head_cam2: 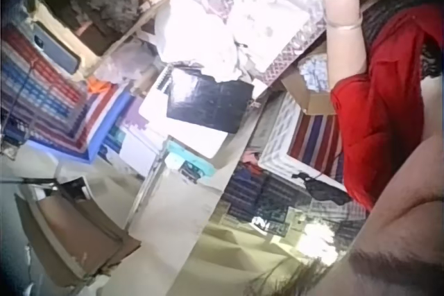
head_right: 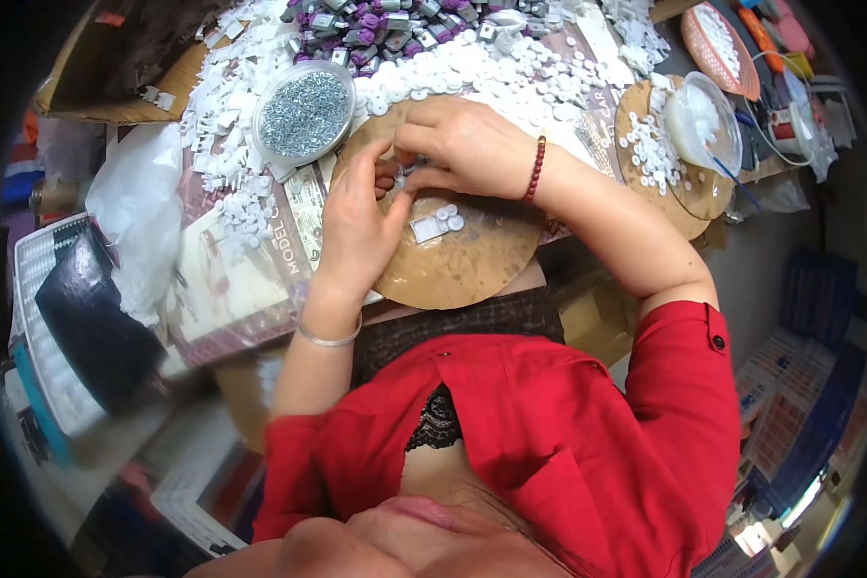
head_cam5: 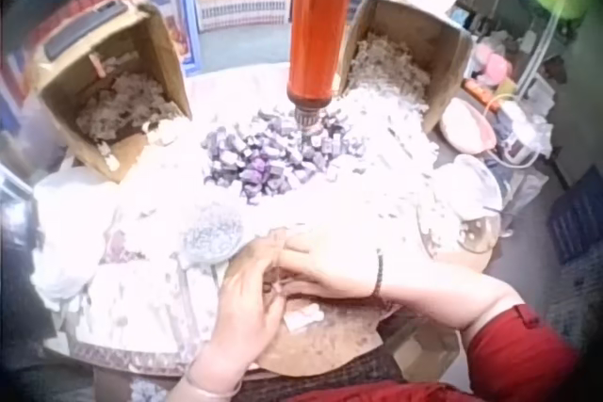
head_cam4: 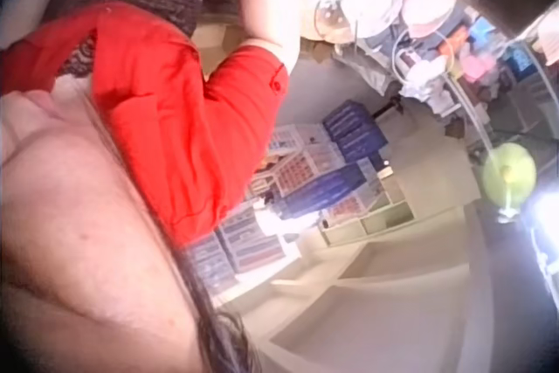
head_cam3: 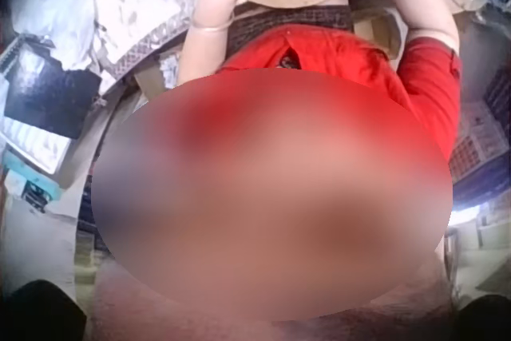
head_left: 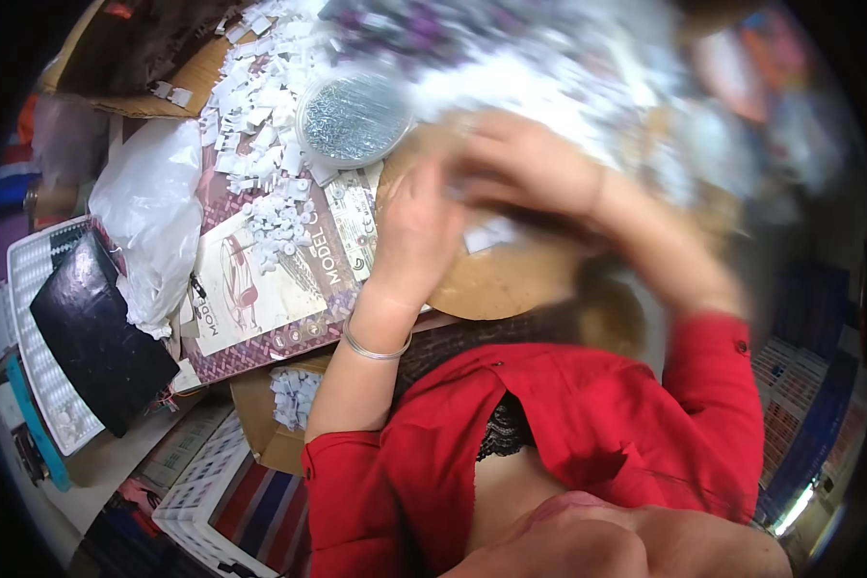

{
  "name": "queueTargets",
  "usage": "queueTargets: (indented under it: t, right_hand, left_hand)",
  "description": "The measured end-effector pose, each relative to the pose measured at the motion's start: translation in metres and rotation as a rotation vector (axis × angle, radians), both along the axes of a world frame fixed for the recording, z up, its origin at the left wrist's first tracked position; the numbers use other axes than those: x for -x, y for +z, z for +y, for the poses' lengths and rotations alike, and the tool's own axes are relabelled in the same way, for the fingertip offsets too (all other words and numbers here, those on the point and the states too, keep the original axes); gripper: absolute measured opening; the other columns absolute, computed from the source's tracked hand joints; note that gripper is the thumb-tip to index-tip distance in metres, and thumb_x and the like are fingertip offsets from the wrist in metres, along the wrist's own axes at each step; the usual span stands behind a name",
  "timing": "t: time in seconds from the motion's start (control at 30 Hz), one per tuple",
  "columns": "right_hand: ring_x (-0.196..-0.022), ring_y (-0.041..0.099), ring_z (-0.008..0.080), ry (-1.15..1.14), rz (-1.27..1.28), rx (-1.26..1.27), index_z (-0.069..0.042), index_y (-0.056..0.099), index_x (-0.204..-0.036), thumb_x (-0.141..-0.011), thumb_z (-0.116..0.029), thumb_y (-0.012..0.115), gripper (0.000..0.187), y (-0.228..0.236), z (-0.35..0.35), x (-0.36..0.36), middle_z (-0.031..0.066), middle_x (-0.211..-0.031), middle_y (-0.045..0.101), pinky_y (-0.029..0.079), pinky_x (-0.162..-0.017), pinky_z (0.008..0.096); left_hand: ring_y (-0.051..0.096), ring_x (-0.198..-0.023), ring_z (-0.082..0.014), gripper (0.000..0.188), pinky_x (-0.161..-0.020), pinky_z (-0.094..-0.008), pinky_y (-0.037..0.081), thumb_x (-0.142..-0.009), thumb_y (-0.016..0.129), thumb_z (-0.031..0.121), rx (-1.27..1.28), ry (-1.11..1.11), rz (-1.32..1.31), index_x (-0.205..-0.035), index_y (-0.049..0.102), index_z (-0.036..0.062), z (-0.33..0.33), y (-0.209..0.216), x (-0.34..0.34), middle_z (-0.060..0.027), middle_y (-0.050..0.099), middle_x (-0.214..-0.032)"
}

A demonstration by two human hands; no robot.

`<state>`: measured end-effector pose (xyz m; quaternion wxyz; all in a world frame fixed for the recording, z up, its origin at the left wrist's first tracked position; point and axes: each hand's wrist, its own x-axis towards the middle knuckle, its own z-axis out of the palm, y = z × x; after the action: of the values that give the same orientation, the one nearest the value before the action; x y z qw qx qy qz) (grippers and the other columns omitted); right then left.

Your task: The person assembles small plastic wheel components on a wooden board by fitting pieces together and applying heat with a hot air gun.

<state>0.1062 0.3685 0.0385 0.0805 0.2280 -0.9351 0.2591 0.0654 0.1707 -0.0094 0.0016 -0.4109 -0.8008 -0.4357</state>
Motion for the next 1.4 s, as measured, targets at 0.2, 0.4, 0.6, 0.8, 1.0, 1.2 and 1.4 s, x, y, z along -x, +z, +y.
queueTargets:
  t: [0.2, 0.4, 0.6, 0.8, 1.0, 1.2, 1.4]
  right_hand:
    - [-0.086, 0.065, 0.0281, -0.394, 0.453, -0.019, -0.007, 0.067, -0.094, -0.089, -0.022, 0.068, 0.016, -0.007, 0.03, 0.05, 0.01, -0.091, 0.065, 0.052, -0.076, 0.0361]
    - [-0.091, 0.06, 0.0382, -0.643, -0.033, 0.078, -0.003, 0.062, -0.094, -0.082, -0.012, 0.065, 0.015, -0.001, 0.034, 0.09, 0.0182, -0.092, 0.06, 0.048, -0.078, 0.046]
    - [-0.077, 0.07, 0.0244, -0.456, -0.093, 0.25, -0.003, 0.064, -0.102, -0.096, -0.022, 0.061, 0.02, 0.002, 0.02, -0.008, 0.014, -0.087, 0.071, 0.054, -0.07, 0.0337]
    - [-0.079, 0.067, 0.0316, -0.443, -0.217, 0.344, -0.003, 0.061, -0.095, -0.093, -0.018, 0.064, 0.015, 0.003, -0.036, -0.07, 0.0142, -0.081, 0.067, 0.053, -0.068, 0.0373]
    - [-0.076, 0.062, 0.0295, -0.497, 0.069, 0.221, -0.01, 0.065, -0.088, -0.085, -0.016, 0.071, 0.008, -0.027, -0.038, -0.08, 0.0077, -0.081, 0.058, 0.051, -0.065, 0.0374]
    - [-0.08, 0.061, 0.0304, -0.524, 0.035, 0.286, -0.008, 0.066, -0.094, -0.086, -0.012, 0.068, 0.009, -0.029, -0.034, -0.093, 0.0105, -0.088, 0.06, 0.051, -0.069, 0.0381]
    - [-0.078, 0.057, 0.0104, -1.104, 0.322, 0.691, -0.003, 0.062, -0.106, -0.086, -0.003, 0.067, 0.021, -0.036, 0.01, -0.141, 0.0045, -0.09, 0.059, 0.047, -0.067, 0.0247]
  left_hand:
    - [0.064, -0.084, -0.0283, 0.048, -0.076, -0.0372, 0.052, -0.077, 0.074, 0.001, -0.015, 0.008, -0.016, -0.12, 0.055, 0.0015, 0.005, 0.013, -0.004, -0.0147, 0.066, -0.097]
    - [0.061, -0.084, -0.0315, 0.022, -0.075, -0.0395, 0.05, -0.078, 0.071, 0.001, -0.014, -0.072, 0.168, -0.099, 0.067, 0.0022, 0.003, 0.004, -0.001, -0.0123, 0.064, -0.093]
    - [0.06, -0.081, -0.0319, 0.024, -0.073, -0.0412, 0.049, -0.074, 0.066, -0.003, 0.057, -0.043, 0.272, -0.098, 0.068, 0.0024, 0.001, 0.012, -0.009, -0.0127, 0.063, -0.091]
    - [0.059, -0.079, -0.0317, 0.012, -0.07, -0.0408, 0.049, -0.076, 0.064, -0.001, 0.111, -0.276, 0.265, -0.087, 0.063, 0.0032, -0.008, 0.025, 0.021, -0.0129, 0.058, -0.082]
    - [0.061, -0.089, -0.0325, 0.019, -0.077, -0.0401, 0.05, -0.075, 0.069, -0.003, -0.008, -0.305, 0.236, -0.093, 0.065, 0.0035, -0.013, 0.035, 0.014, -0.0132, 0.065, -0.097]
    - [0.062, -0.093, -0.0331, 0.028, -0.082, -0.0401, 0.051, -0.075, 0.068, -0.006, -0.01, -0.339, 0.141, -0.101, 0.068, 0.0021, -0.015, 0.018, -0.028, -0.0132, 0.066, -0.102]
    - [0.062, -0.093, -0.0328, 0.032, -0.08, -0.0413, 0.052, -0.072, 0.065, -0.005, 0.063, -0.429, 0.302, -0.103, 0.066, -0.0005, -0.028, 0.021, -0.023, -0.0155, 0.065, -0.106]
